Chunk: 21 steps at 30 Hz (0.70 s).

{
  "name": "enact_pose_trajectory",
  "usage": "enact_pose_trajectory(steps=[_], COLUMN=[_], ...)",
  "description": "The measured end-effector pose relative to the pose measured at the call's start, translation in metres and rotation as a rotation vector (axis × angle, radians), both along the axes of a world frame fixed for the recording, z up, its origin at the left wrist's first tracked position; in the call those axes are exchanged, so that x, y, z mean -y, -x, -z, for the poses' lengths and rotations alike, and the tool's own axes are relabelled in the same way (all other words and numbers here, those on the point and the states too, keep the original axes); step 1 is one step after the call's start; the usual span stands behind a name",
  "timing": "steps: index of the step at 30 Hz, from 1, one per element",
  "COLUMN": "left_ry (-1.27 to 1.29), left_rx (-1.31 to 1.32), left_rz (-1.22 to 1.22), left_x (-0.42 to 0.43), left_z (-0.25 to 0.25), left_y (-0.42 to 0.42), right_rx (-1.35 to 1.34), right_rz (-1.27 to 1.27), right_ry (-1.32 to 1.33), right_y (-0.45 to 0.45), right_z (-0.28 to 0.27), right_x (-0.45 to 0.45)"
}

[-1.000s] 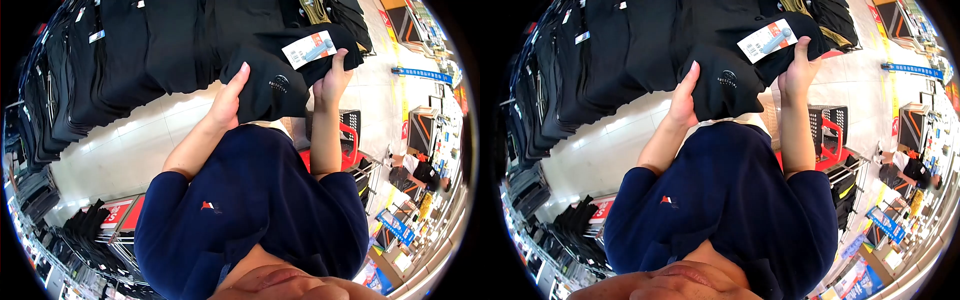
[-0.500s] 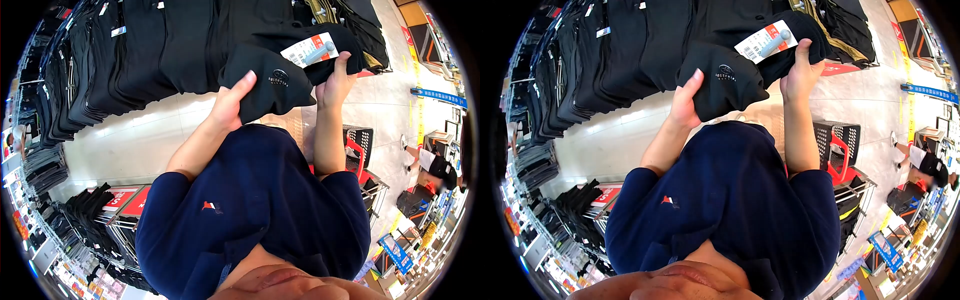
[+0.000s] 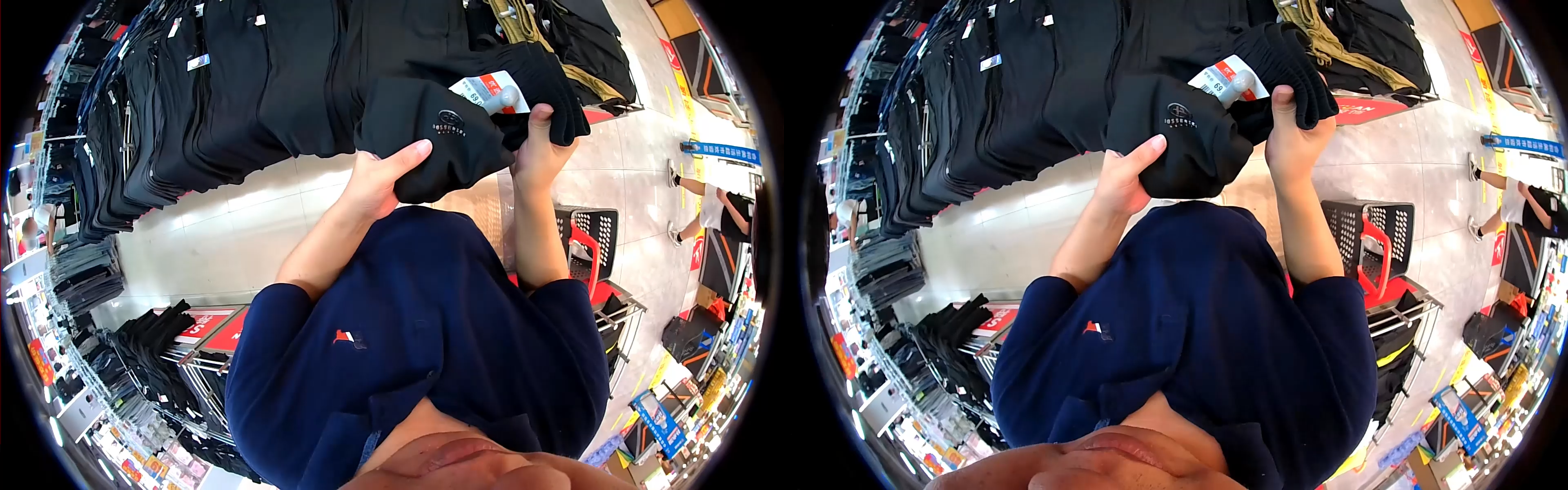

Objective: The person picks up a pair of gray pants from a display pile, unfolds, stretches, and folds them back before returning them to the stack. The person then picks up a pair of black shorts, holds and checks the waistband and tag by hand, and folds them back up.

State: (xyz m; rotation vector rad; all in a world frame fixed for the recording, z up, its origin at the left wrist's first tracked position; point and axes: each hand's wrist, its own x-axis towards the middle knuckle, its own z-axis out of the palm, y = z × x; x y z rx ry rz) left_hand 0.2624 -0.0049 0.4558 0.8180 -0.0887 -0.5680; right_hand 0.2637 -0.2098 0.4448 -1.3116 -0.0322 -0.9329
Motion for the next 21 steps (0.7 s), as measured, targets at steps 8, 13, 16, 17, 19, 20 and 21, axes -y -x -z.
enact_pose_trajectory(steps=[8,13,16,17,19,20,21], left_ry=[0.04,0.026,-0.046,-0.045,-0.047,-0.045,-0.052], left_rx=[-0.054,-0.08,-0.039,-0.041,-0.05,-0.051,-0.054], left_rz=[-0.052,-0.082,-0.129,-0.134,-0.15,-0.155,-0.15], left_x=[0.015,0.012,0.012,0.012,0.014,0.016,0.017], left_z=[0.003,0.005,0.01,0.009,0.007,0.007,0.006], left_y=[0.014,0.018,0.02,0.021,0.02,0.02,0.021], right_rx=[-0.019,-0.065,-0.074,-0.072,-0.073,-0.073,-0.076], right_rz=[-0.064,-0.079,-0.09,-0.097,-0.105,-0.109,-0.116], right_ry=[-0.02,0.049,0.082,0.09,0.084,0.074,0.076], right_y=[0.005,0.006,0.003,0.004,0.002,0.002,0.001], right_z=[0.001,0.016,0.017,0.017,0.017,0.017,0.017], right_x=[0.004,0.005,0.003,0.003,0.004,0.004,0.006])
